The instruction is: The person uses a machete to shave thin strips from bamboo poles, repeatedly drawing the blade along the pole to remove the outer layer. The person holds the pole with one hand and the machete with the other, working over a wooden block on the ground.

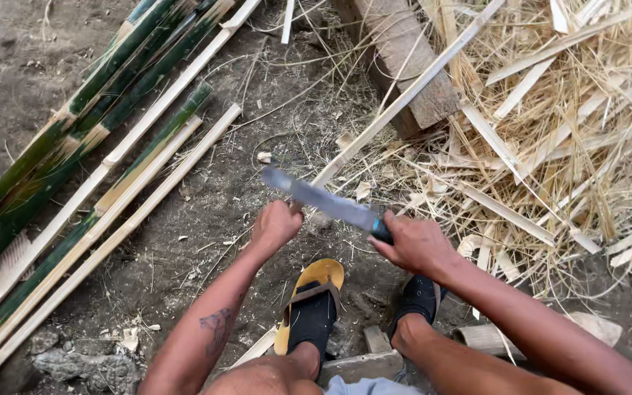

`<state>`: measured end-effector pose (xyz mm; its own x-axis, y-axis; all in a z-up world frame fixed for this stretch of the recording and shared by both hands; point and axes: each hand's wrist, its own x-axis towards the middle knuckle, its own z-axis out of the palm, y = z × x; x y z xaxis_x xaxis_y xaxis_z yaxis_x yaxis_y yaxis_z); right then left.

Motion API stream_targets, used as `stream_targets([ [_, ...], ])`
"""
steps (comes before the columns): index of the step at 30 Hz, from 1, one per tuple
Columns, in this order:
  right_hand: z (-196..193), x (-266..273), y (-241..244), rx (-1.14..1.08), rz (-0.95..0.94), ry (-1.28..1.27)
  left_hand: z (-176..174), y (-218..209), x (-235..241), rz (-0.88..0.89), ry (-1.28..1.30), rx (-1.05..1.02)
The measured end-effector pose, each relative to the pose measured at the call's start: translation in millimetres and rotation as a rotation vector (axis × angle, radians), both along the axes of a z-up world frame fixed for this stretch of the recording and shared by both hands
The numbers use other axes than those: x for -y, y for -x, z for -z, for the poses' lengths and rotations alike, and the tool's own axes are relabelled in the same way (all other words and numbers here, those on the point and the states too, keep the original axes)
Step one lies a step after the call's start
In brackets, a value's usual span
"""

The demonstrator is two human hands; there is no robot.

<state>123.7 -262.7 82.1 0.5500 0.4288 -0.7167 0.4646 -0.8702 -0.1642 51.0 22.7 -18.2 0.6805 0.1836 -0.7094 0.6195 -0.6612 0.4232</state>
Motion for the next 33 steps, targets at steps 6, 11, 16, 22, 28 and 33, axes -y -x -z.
stream_targets([
  [6, 23, 14, 25, 0.197, 0.256, -0.122, -1, -1, 6, 0.033, -0.013, 0.014],
  [11, 2, 21, -32, 0.029, 0.232, 0.079, 9, 28, -8, -0.013, -0.027, -0.044],
  [16, 10, 66, -99, 0.303, 0.438, 0.08, 38, 54, -33, 0.045, -0.039, -0.064],
  [22, 63, 74, -79, 0.307, 0.445, -0.108, 89, -22, -12, 0.025, 0.53, 0.137],
  [28, 33, 34, -30, 0.051, 0.269, -0.026, 76, -81, 39, -0.118, 0.73, -0.042],
  [33, 12, 59, -83, 0.113, 0.272, 0.066, 8, 4, 8, 0.183, 0.059, 0.134],
])
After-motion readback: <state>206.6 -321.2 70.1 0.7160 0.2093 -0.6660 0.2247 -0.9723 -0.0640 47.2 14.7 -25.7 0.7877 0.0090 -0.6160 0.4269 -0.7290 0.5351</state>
